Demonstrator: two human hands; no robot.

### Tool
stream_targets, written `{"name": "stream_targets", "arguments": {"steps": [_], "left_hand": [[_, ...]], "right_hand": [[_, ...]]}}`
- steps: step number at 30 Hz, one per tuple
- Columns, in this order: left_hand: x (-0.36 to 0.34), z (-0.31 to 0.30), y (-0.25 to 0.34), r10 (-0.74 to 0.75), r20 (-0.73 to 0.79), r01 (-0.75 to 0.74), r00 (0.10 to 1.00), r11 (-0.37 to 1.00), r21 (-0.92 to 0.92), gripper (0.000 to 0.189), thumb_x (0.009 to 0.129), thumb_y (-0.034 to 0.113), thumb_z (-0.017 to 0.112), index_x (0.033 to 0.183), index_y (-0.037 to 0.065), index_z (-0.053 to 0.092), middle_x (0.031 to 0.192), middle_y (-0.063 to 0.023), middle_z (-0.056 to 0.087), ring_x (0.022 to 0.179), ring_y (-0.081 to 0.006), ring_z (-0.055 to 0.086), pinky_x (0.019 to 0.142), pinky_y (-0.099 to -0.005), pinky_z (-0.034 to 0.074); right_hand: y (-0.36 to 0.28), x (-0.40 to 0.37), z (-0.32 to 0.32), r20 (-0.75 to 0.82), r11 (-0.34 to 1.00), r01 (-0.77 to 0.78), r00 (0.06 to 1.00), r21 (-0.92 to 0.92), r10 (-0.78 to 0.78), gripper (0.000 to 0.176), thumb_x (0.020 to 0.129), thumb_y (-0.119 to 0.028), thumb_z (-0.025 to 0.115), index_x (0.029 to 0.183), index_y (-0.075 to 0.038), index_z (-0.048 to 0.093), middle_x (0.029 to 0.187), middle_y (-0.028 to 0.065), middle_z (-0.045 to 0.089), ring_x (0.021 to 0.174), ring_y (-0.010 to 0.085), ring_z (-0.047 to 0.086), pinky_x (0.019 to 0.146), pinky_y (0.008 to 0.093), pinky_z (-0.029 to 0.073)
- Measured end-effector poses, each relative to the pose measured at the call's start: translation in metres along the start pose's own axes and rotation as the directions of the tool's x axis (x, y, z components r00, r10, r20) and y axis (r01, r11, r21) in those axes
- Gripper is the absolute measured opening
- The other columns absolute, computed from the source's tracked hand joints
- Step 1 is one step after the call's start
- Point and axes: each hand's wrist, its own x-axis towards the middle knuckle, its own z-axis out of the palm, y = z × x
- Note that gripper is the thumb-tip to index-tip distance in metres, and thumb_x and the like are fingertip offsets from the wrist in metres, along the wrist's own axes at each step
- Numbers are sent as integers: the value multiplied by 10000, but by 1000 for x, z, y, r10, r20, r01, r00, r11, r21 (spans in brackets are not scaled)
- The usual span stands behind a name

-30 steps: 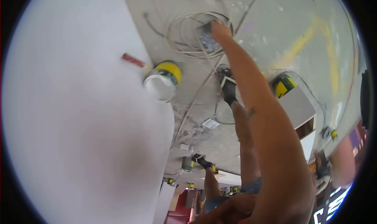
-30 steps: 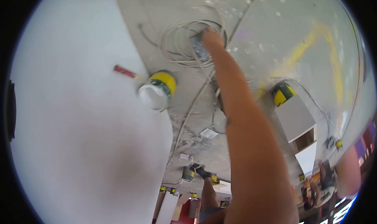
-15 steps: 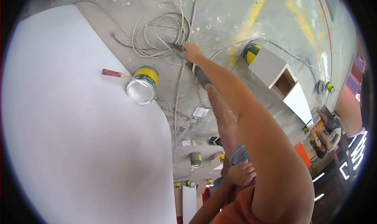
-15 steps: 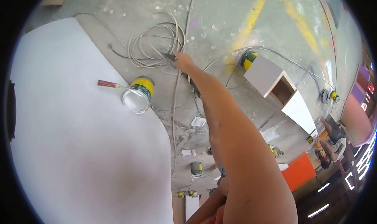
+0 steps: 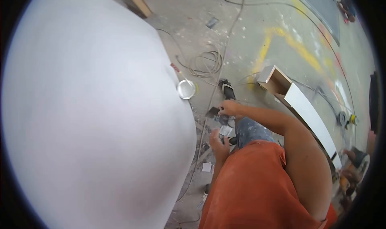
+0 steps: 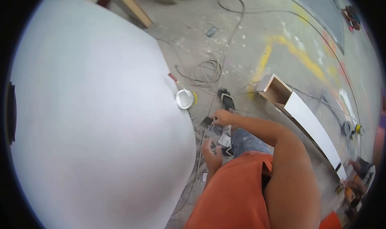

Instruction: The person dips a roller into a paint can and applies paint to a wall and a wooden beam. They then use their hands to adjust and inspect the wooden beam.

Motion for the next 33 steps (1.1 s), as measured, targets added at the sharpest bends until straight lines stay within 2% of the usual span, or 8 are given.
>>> {"name": "stream_targets", "arguments": {"steps": [5,7,11,15,18,25,29,33], "left_hand": [[-109,-122,4,-129,-174,136,976,990,33,447,861,176,733,1239,-12,586,1256,-216,602,1226,-378,545,1015,-442,435],[-182,-154,-26,-420,221,457,880,875,-159,518,833,221,780,1252,-1,573,1176,-183,650,1084,-313,634,899,-380,498],[-291,-185,30,-459,-299,489,837,872,30,459,795,299,815,1093,17,608,933,-143,657,855,-276,651,781,-357,510],[-377,-173,76,-729,-576,601,369,660,-450,474,770,345,822,1063,36,614,914,-137,635,854,-282,636,767,-361,501],[-435,-133,68,-642,-598,476,480,763,-437,384,819,338,777,1008,33,639,954,-137,656,854,-251,638,777,-359,502],[-501,-87,161,-859,-498,215,116,511,-832,305,926,244,686,1135,25,648,1113,-134,681,966,-181,646,858,-345,512],[-525,-47,146,-874,-395,-544,-284,486,-684,402,971,129,629,1343,7,541,1219,-84,648,1074,-169,628,940,-327,518],[-549,-84,139,-827,-238,-734,-509,561,-383,409,927,64,624,1324,7,542,1160,-46,644,1043,-162,629,951,-313,503]], "right_hand": [[-183,-82,34,530,952,286,794,107,-298,378,797,-345,729,1031,-49,712,980,203,704,943,396,663,826,462,515],[-248,-117,61,742,880,473,572,49,-349,353,788,-331,723,1008,-54,714,954,200,698,925,392,661,803,475,512],[-342,-170,107,826,646,736,225,203,-516,328,785,-308,715,1007,-66,707,921,203,691,874,385,664,779,486,511],[-418,-227,126,944,668,703,-17,246,-330,316,861,-317,686,1058,-71,671,900,186,686,853,364,656,773,458,504],[-448,-265,150,914,505,767,-281,397,-292,327,869,-334,698,1071,-78,672,888,167,687,836,342,658,768,439,505],[-532,-337,193,910,565,757,-413,328,25,211,873,-240,728,983,-59,720,892,99,711,844,203,685,780,338,531],[-576,-353,238,901,592,684,-378,427,-213,107,887,-124,665,876,-26,707,899,65,709,860,156,677,823,310,520],[-601,-373,296,933,855,388,-36,344,-359,227,873,-82,674,1079,-17,607,1002,58,669,870,137,608,760,261,474]]}}
